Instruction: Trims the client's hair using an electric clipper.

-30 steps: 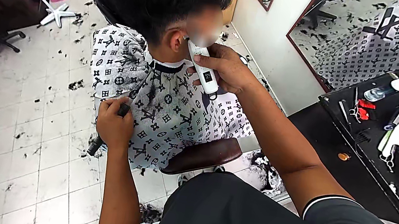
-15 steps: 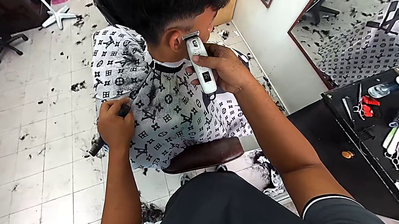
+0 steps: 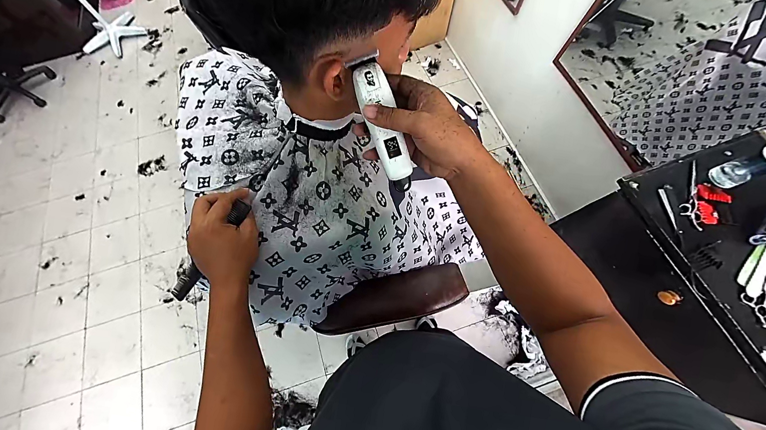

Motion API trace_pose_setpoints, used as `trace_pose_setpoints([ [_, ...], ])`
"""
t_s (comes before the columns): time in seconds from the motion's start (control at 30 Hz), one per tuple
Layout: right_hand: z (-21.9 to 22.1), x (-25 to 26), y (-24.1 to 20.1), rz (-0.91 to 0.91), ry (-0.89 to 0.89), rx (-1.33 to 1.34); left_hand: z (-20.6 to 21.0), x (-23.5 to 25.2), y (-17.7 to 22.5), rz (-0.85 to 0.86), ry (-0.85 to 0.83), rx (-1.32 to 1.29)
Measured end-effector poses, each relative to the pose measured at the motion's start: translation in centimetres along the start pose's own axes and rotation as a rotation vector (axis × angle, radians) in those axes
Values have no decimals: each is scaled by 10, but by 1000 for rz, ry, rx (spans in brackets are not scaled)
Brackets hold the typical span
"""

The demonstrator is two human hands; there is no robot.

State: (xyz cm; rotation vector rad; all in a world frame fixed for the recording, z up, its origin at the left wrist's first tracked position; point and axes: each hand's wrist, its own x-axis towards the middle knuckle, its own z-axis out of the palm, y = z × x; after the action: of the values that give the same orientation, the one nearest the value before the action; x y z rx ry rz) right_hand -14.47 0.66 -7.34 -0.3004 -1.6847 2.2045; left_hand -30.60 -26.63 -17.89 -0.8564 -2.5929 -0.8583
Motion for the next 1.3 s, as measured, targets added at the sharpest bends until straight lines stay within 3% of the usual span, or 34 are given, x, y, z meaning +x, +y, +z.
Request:
trace_pose_setpoints([
  [0.07, -1, 1, 0, 47, 4, 19, 0, 0, 0, 1, 3, -2],
  [0.23, 1, 2, 1, -76, -6, -4, -1, 0, 2, -4, -6, 6],
  [0.37, 0, 2, 0, -1, 6, 24, 0, 0, 1, 6, 2, 3],
  [0.5, 4, 2, -1, -60, -13, 61, 1, 0, 0, -1, -4, 11],
  [0.63, 2, 2, 2, 17, -15, 165, 1, 0, 0, 1, 4, 14],
  [1.1, 1, 2, 3, 6, -22, 285, 1, 0, 0, -3, 0, 18],
  [1.2, -3, 1, 6, -34, -19, 205, 0, 0, 1, -5, 1, 15],
  [1.3, -8, -1, 7, 52, 19, 76, -2, 1, 1, 18, -16, 8],
])
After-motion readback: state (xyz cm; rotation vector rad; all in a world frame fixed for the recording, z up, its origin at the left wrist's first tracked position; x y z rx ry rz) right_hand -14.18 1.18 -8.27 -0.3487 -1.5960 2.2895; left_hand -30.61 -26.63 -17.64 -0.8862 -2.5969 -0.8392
